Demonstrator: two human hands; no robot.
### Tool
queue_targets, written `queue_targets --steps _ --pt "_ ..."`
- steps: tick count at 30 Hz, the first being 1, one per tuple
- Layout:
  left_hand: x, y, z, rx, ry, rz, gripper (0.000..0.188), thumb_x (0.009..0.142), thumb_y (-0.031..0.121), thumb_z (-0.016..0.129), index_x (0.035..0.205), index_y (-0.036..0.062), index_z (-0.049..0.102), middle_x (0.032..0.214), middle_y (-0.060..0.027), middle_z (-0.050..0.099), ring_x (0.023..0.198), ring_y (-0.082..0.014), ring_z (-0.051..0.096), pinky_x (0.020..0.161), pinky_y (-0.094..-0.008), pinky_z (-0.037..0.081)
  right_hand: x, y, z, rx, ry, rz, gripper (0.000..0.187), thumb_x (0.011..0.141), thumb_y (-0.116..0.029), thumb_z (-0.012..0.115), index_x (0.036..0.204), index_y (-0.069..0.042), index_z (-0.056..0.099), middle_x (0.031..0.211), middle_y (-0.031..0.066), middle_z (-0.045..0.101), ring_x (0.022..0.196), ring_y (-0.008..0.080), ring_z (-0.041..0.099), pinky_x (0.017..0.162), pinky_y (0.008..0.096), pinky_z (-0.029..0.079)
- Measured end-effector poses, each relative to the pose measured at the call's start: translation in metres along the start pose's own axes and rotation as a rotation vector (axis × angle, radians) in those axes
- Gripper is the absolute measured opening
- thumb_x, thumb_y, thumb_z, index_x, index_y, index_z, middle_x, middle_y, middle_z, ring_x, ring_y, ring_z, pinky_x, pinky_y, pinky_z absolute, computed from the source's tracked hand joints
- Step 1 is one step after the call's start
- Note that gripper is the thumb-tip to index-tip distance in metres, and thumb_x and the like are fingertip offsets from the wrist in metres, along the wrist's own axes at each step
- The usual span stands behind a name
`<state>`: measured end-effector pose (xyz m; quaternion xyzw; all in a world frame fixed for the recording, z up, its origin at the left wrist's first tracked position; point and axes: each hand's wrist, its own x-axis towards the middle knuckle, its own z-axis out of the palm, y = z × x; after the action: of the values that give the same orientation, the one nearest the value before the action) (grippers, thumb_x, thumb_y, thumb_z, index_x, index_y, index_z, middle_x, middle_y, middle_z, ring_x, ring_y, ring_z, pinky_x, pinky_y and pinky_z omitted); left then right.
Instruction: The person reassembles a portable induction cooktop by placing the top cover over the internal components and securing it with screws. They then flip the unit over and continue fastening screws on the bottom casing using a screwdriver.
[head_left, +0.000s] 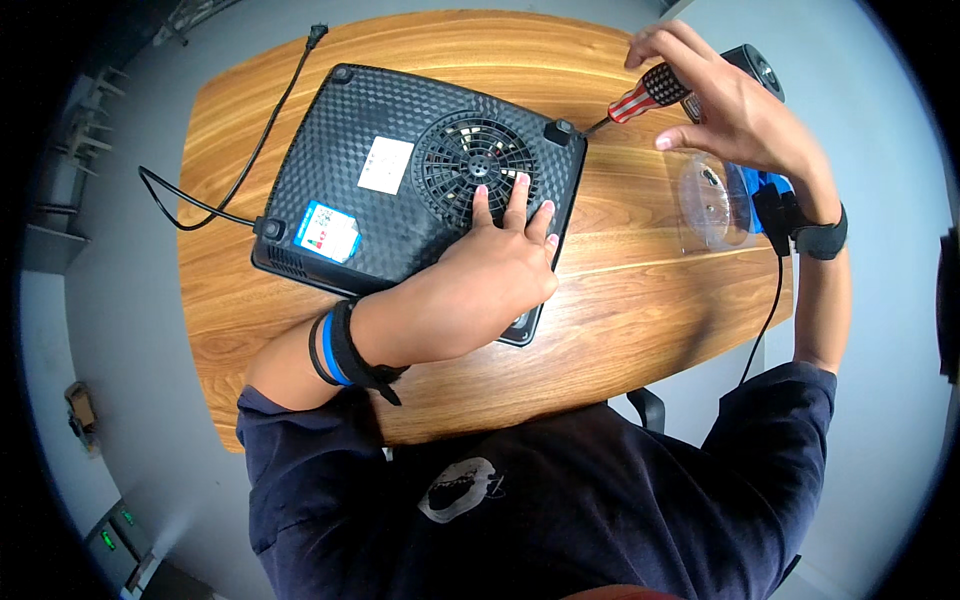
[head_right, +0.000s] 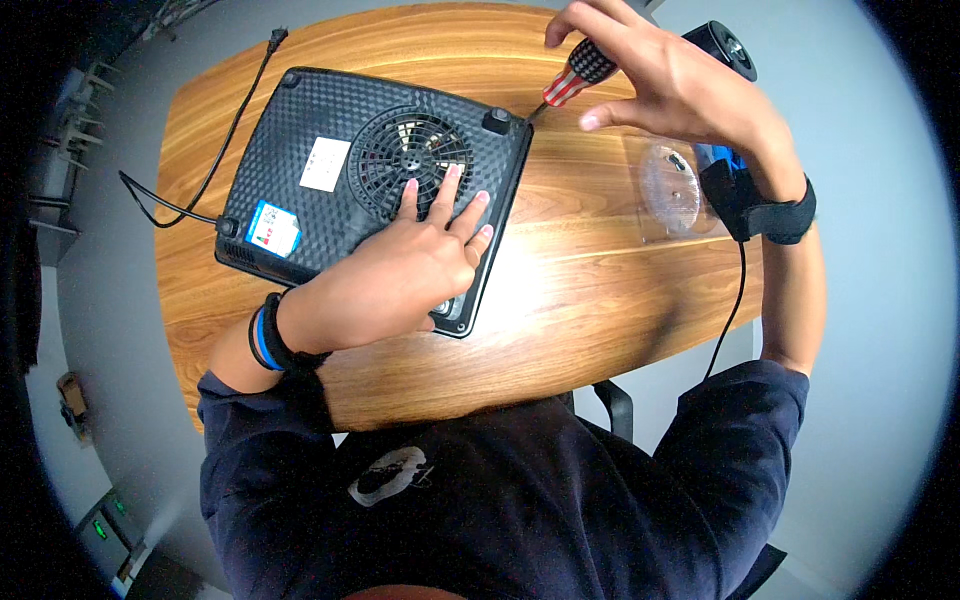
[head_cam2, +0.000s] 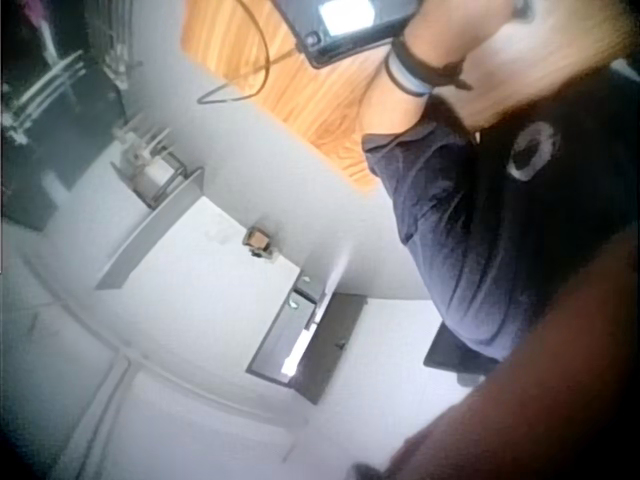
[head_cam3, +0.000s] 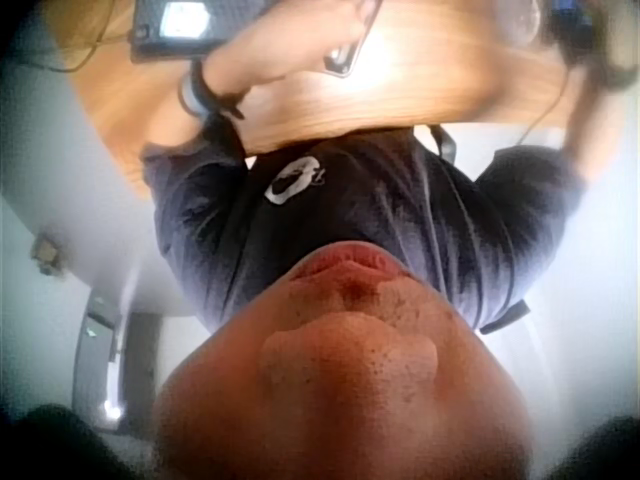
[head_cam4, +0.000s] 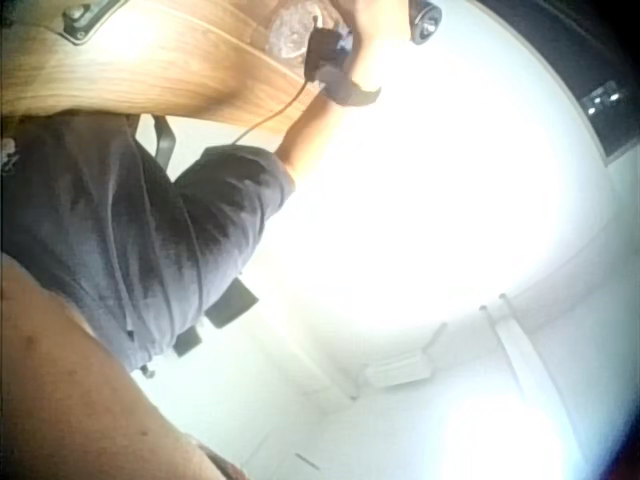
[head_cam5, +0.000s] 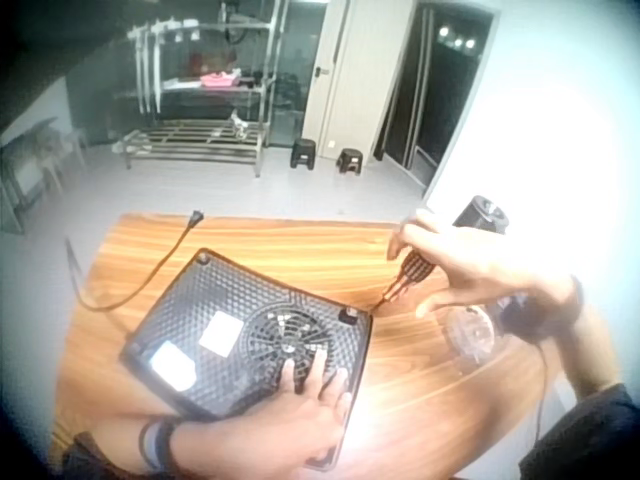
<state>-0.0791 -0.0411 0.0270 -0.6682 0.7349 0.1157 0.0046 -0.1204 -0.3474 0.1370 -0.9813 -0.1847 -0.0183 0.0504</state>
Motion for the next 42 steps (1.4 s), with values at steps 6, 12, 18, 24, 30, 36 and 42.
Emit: queue_targets --steps 6,12,18,24,30,36,42 --pt "0.002 0.001 0.001 0.017 -0.003 -0.013 0.100 0.081 0.021 0.096 0.159 -0.0193 0.048 0.170 -0.0449 0.040 0.161 -0.0684 0.030 0.122 -0.0818 0.037 0.011 0.003 0.007 -0.182 -0.227 0.360 0.049 0.093 -0.021 0.087 0.129 -0.001 0.060 0.131 0.0148 0.068 0.112 0.0360 0.072 0.092 0.0472 0.063" --pt "0.001 0.002 0.003 0.036 -0.005 -0.026 0.099 0.082 0.023 0.096 0.158 -0.0188 0.050 0.171 -0.0441 0.039 0.162 -0.0677 0.029 0.123 -0.0802 0.038 0.000 0.017 0.004 0.001 -0.014 0.014 0.043 0.100 -0.034 0.085 0.123 -0.002 0.067 0.103 0.0172 0.077 0.092 0.0354 0.077 0.082 0.0457 0.062" --pt "0.000 -0.001 0.002 -0.003 0.005 -0.024 0.100 0.082 0.023 0.096 0.160 -0.0187 0.048 0.172 -0.0437 0.037 0.163 -0.0677 0.027 0.124 -0.0802 0.036 0.000 0.007 0.009 -0.147 -0.017 0.208 0.031 0.106 -0.030 0.079 0.113 0.001 0.078 0.090 0.0243 0.080 0.075 0.0408 0.078 0.073 0.0460 0.064" --pt "-0.002 -0.001 -0.002 0.027 -0.035 -0.011 0.099 0.083 0.023 0.096 0.160 -0.0183 0.049 0.173 -0.0434 0.036 0.163 -0.0672 0.027 0.124 -0.0795 0.037 -0.024 0.008 -0.001 -0.097 0.108 0.333 0.025 0.108 -0.025 0.075 0.112 0.000 0.075 0.098 0.0176 0.082 0.088 0.0353 0.078 0.083 0.0440 0.062" --pt "0.004 0.002 -0.002 0.063 -0.040 -0.032 0.102 0.081 0.025 0.097 0.161 -0.0149 0.049 0.174 -0.0410 0.036 0.164 -0.0660 0.024 0.124 -0.0789 0.039 -0.074 0.014 0.050 -0.102 0.314 0.263 0.019 0.109 -0.018 0.075 0.122 -0.005 0.074 0.105 0.0183 0.071 0.095 0.0390 0.074 0.081 0.0472 0.061" --pt "0.008 0.003 -0.006 -0.038 -0.071 -0.075 0.104 0.079 0.029 0.100 0.163 -0.0094 0.052 0.180 -0.0332 0.031 0.168 -0.0601 0.019 0.128 -0.0747 0.038 -0.104 -0.014 0.117 0.097 0.290 0.532 0.028 0.108 -0.013 0.073 0.136 -0.008 0.072 0.113 0.0219 0.065 0.097 0.0441 0.073 0.085 0.0508 0.061" --pt "0.011 0.009 -0.021 -0.082 -0.175 -0.149 0.119 0.073 0.029 0.102 0.171 -0.0006 0.041 0.184 -0.0269 0.027 0.171 -0.0537 0.018 0.135 -0.0660 0.032 -0.110 -0.022 0.146 0.357 0.115 0.614 0.057 0.102 -0.016 0.079 0.155 -0.012 0.057 0.120 0.0250 0.063 0.103 0.0482 0.073 0.087 0.0522 0.062"
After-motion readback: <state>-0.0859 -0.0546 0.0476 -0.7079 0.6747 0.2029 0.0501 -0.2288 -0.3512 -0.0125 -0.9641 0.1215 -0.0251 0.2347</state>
